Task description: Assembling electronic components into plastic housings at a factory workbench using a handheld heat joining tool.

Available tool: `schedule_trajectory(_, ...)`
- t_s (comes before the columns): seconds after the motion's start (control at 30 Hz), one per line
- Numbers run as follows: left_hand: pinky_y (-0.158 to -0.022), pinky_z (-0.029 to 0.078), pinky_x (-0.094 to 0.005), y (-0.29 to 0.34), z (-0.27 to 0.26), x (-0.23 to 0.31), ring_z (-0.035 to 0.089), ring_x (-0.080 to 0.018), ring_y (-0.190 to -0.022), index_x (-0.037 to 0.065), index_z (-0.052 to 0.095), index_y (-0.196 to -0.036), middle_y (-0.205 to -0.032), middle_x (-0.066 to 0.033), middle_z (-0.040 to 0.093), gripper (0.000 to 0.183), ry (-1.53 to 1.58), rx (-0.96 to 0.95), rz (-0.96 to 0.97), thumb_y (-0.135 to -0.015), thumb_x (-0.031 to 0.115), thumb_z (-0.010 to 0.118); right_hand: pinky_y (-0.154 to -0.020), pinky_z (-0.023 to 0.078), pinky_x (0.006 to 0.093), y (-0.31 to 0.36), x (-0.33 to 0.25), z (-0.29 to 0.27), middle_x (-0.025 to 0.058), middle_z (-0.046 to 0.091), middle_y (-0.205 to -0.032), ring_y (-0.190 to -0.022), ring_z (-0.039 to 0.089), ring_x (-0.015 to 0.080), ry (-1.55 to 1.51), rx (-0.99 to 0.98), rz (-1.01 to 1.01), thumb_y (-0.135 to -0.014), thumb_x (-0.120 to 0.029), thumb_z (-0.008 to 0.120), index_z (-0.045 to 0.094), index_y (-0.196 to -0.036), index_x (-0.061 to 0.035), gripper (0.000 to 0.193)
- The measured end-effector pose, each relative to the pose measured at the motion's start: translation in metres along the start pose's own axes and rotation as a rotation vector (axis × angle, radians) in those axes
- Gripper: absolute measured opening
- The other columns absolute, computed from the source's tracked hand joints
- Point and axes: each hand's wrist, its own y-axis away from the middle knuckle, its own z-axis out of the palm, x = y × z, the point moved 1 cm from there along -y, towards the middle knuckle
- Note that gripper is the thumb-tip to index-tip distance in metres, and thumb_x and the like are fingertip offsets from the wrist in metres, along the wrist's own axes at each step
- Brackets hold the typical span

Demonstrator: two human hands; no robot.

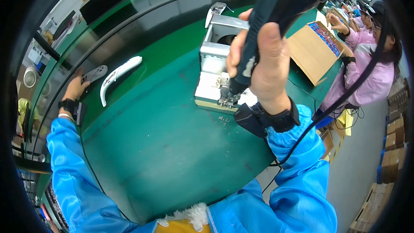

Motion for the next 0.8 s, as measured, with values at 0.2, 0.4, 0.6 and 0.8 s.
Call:
schedule_trajectory(0.2, -0.095, 0.036, -0.036, -0.021, 0.031, -0.035, 0.041, -0.0346, -0.115, 0.005, 0.036, -0.128, -0.126, -0.0168, 0.041, 0.076, 0.017, -0.186, -0.076, -0.061, 0.007, 0.072, -0.043, 0.042, 0.0235, 0.002, 0.007, -0.002, 0.0085, 0.051, -0.055, -0.042, 0.051, 0.0135, 0.043, 0.021, -0.009, -0.084, -0.051, 0.048, 0.043, -0.105, 0.0018, 0.057)
schedule_trajectory(0.4, -0.09, 0.039, -0.0377, -0.013, 0.026, -0.035, 0.047, -0.0362, -0.106, 0.001, 0.046, -0.117, -0.115, -0.0192, 0.047, 0.055, 0.037, -0.03, -0.002, -0.067, 0.009, 0.068, -0.044, 0.042, 0.0237, 0.01, 0.012, -0.006, 0.0103, 0.054, -0.065, -0.047, 0.051, 0.0127, -0.007, -0.07, -0.068, -0.082, -0.044, 0.057, 0.043, -0.106, 0.0047, 0.056)
schedule_trajectory(0.6, -0.084, 0.041, -0.0331, 0.065, -0.047, 0.072, 0.053, -0.0296, -0.095, -0.002, 0.048, -0.109, -0.099, -0.0153, 0.052, 0.047, 0.402, 0.269, 0.144, -0.066, 0.004, 0.065, -0.044, 0.041, 0.0228, 0.026, 0.011, 0.014, 0.0081, 0.051, -0.059, -0.047, 0.051, 0.0137, 0.23, -0.057, -0.085, -0.071, -0.059, 0.059, 0.037, -0.109, -0.0006, 0.074)
schedule_trajectory(0.8, -0.076, 0.043, -0.0381, 0.188, -0.073, 0.227, 0.05, -0.0331, -0.086, 0.0, 0.05, -0.098, -0.092, -0.0151, 0.051, 0.051, 0.642, 0.031, 0.388, -0.052, 0.001, 0.073, -0.045, 0.041, 0.0223, 0.016, 0.014, 0.004, 0.0091, 0.052, -0.062, -0.047, 0.051, 0.0133, 0.083, -0.077, -0.093, -0.076, -0.051, 0.059, 0.04, -0.105, 0.0028, 0.064)
